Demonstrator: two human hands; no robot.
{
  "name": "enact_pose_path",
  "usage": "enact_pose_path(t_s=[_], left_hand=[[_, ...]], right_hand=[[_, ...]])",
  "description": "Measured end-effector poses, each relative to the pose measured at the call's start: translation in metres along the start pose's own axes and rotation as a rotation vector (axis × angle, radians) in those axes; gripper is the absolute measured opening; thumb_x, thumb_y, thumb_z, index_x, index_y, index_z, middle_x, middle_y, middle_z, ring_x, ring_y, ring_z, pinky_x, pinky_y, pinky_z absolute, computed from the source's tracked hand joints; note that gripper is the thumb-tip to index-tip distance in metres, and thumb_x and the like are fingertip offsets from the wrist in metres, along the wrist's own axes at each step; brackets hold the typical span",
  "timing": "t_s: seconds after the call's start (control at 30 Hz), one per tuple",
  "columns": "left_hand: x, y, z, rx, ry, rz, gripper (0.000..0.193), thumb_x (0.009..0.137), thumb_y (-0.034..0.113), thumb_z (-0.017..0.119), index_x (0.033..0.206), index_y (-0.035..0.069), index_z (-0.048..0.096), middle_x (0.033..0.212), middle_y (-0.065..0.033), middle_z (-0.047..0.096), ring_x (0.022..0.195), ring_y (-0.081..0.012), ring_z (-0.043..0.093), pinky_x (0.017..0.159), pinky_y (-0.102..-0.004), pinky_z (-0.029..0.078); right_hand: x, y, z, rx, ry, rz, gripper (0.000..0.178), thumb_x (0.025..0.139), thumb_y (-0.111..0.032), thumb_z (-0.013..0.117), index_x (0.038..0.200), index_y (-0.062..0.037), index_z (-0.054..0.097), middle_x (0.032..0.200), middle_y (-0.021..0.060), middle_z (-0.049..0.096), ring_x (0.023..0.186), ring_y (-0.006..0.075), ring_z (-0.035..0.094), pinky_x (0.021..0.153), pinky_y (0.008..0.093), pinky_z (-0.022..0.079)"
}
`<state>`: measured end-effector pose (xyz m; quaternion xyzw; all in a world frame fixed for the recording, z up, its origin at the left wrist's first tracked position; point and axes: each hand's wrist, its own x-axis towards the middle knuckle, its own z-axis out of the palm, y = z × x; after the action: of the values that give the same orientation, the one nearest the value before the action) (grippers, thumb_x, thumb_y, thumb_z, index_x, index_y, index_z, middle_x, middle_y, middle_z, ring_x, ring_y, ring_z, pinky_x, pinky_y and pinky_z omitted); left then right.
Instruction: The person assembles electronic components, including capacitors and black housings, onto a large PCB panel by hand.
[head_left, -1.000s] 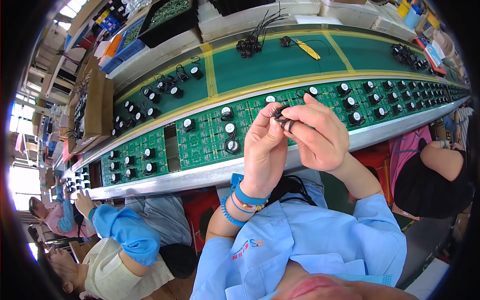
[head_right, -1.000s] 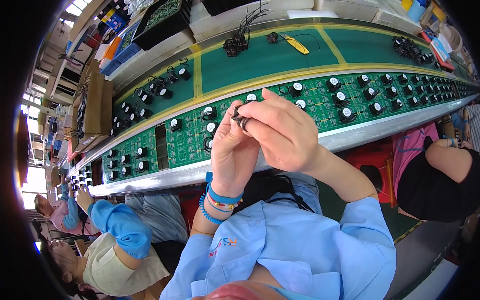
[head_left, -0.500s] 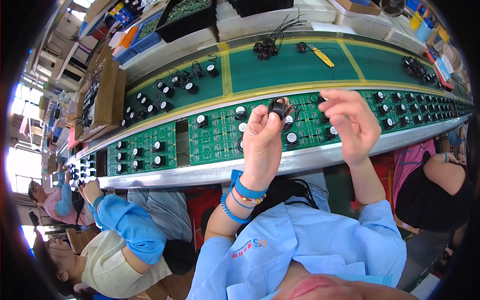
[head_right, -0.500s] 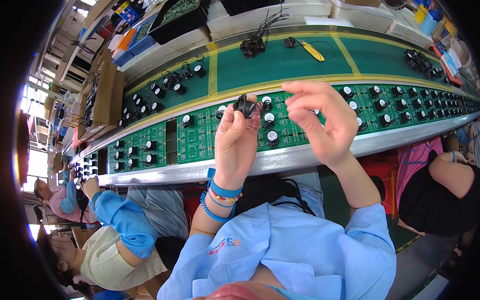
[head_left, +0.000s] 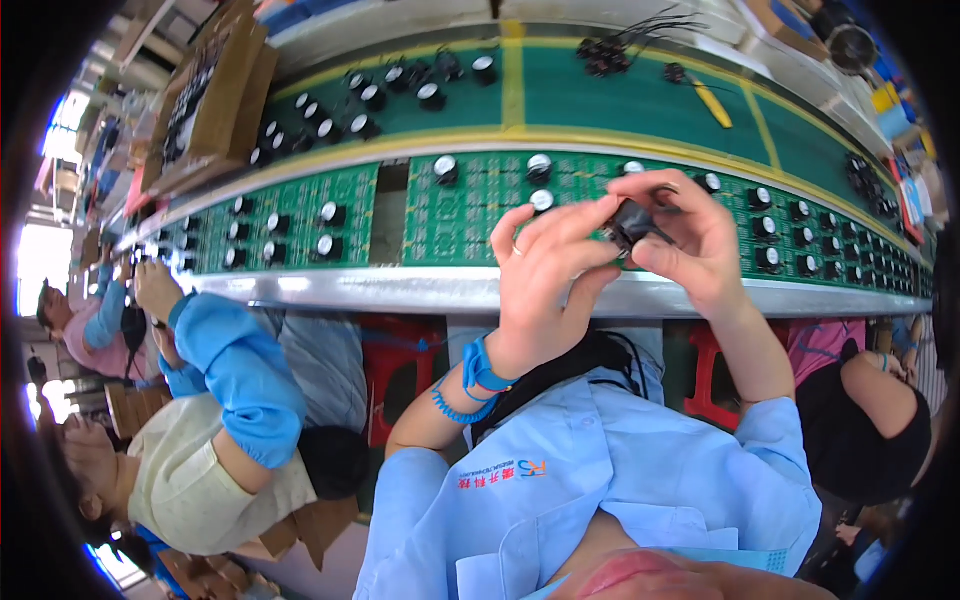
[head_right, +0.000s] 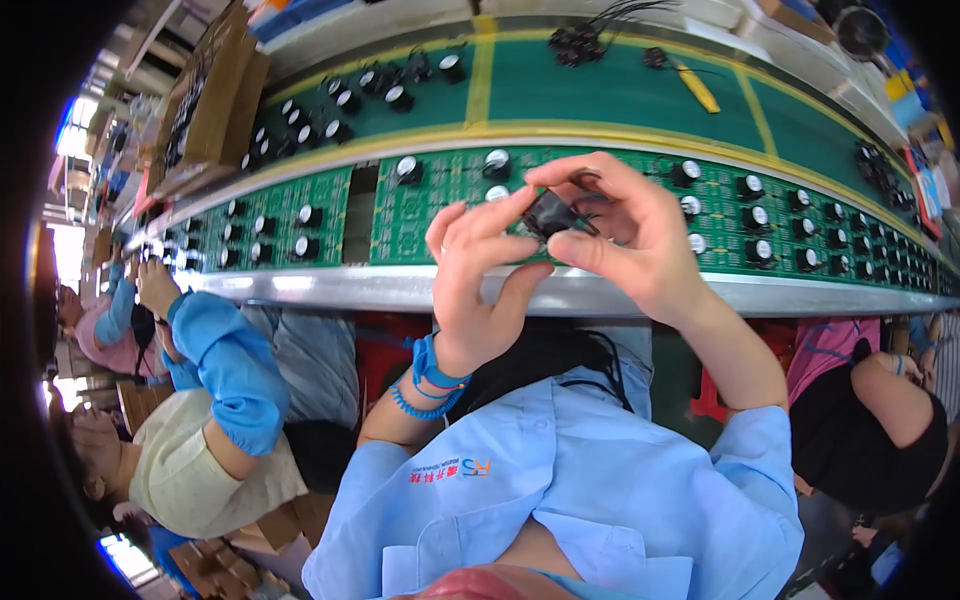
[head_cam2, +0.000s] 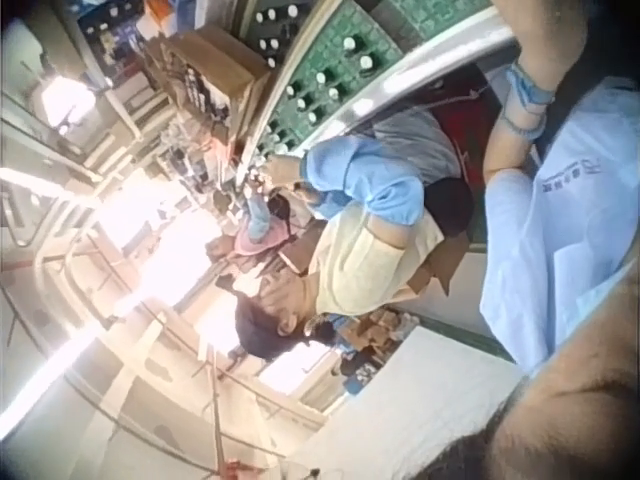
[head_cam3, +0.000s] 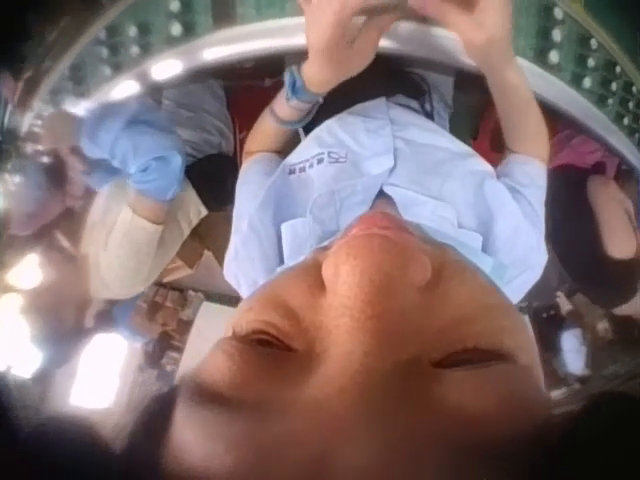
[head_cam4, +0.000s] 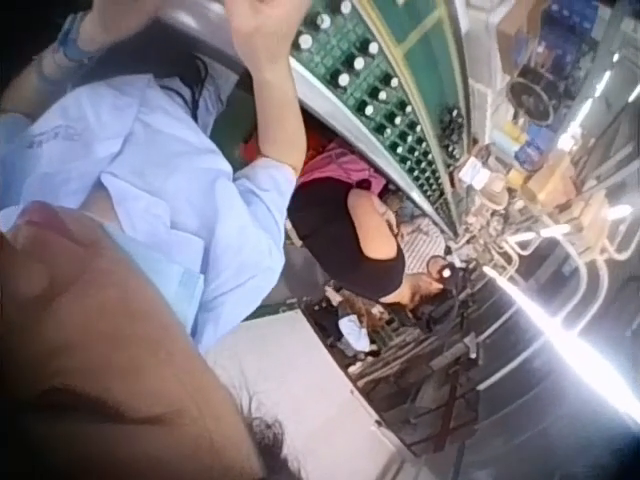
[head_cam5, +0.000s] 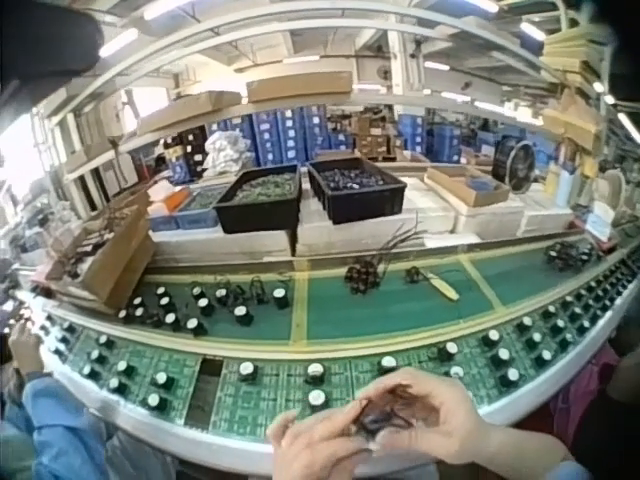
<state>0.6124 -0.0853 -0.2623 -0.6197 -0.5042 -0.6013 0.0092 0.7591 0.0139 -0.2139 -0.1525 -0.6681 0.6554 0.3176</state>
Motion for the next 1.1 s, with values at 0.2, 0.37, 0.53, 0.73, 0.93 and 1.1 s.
enact_pose_path(t_s=[0.2,0.37,0.53,0.73,0.93,1.1], left_hand=[[-0.040,-0.030,-0.083,0.667,-0.276,-0.103,0.034,0.080,0.016,0.071,0.112,0.008,0.062,0.118,-0.0079,0.065,0.110,-0.0216,0.062,0.110,-0.0430,0.022],[-0.046,-0.036,-0.105,0.776,-0.366,-0.206,0.040,0.090,0.029,0.062,0.119,0.002,0.061,0.118,-0.0118,0.066,0.112,-0.0247,0.061,0.111,-0.0455,0.021],[-0.042,-0.035,-0.107,0.752,-0.406,-0.181,0.043,0.092,0.033,0.057,0.118,0.000,0.062,0.118,-0.0174,0.065,0.113,-0.0262,0.060,0.110,-0.0464,0.024],[-0.041,-0.036,-0.101,0.640,-0.464,-0.185,0.042,0.094,0.035,0.053,0.118,0.001,0.062,0.121,-0.0162,0.064,0.115,-0.0255,0.060,0.109,-0.0450,0.026],[-0.047,-0.039,-0.084,0.540,-0.507,-0.107,0.047,0.090,0.038,0.055,0.116,0.000,0.062,0.124,-0.0159,0.062,0.117,-0.0245,0.058,0.110,-0.0423,0.029],[-0.048,-0.043,-0.094,0.542,-0.509,-0.065,0.046,0.090,0.039,0.055,0.115,0.001,0.063,0.125,-0.0173,0.061,0.118,-0.0251,0.058,0.108,-0.0405,0.034]], right_hand=[[0.018,-0.003,0.003,-0.527,-0.018,-0.027,0.033,0.078,0.004,0.069,0.108,-0.0056,0.061,0.101,0.0035,0.062,0.090,0.0122,0.062,0.070,0.0233,0.051],[0.033,-0.003,0.015,-0.693,-0.028,-0.012,0.030,0.080,0.007,0.065,0.107,-0.0054,0.061,0.096,0.0049,0.062,0.086,0.0131,0.061,0.066,0.0242,0.049],[0.043,-0.003,0.027,-0.771,-0.061,-0.108,0.030,0.080,0.008,0.063,0.108,-0.0036,0.061,0.097,0.0073,0.063,0.085,0.0163,0.063,0.065,0.0246,0.050],[0.068,0.020,0.063,-0.875,-0.122,-0.223,0.031,0.076,0.003,0.068,0.105,-0.0045,0.062,0.093,0.0094,0.063,0.079,0.0229,0.064,0.061,0.0292,0.051],[0.084,0.052,0.079,-1.203,-0.144,-0.359,0.035,0.067,0.002,0.063,0.098,-0.0114,0.066,0.082,0.0039,0.063,0.066,0.0236,0.064,0.051,0.0333,0.050],[0.084,0.060,0.083,-1.305,-0.157,-0.281,0.036,0.064,0.004,0.062,0.097,-0.0100,0.068,0.086,0.0041,0.065,0.067,0.0219,0.065,0.052,0.0317,0.050]])
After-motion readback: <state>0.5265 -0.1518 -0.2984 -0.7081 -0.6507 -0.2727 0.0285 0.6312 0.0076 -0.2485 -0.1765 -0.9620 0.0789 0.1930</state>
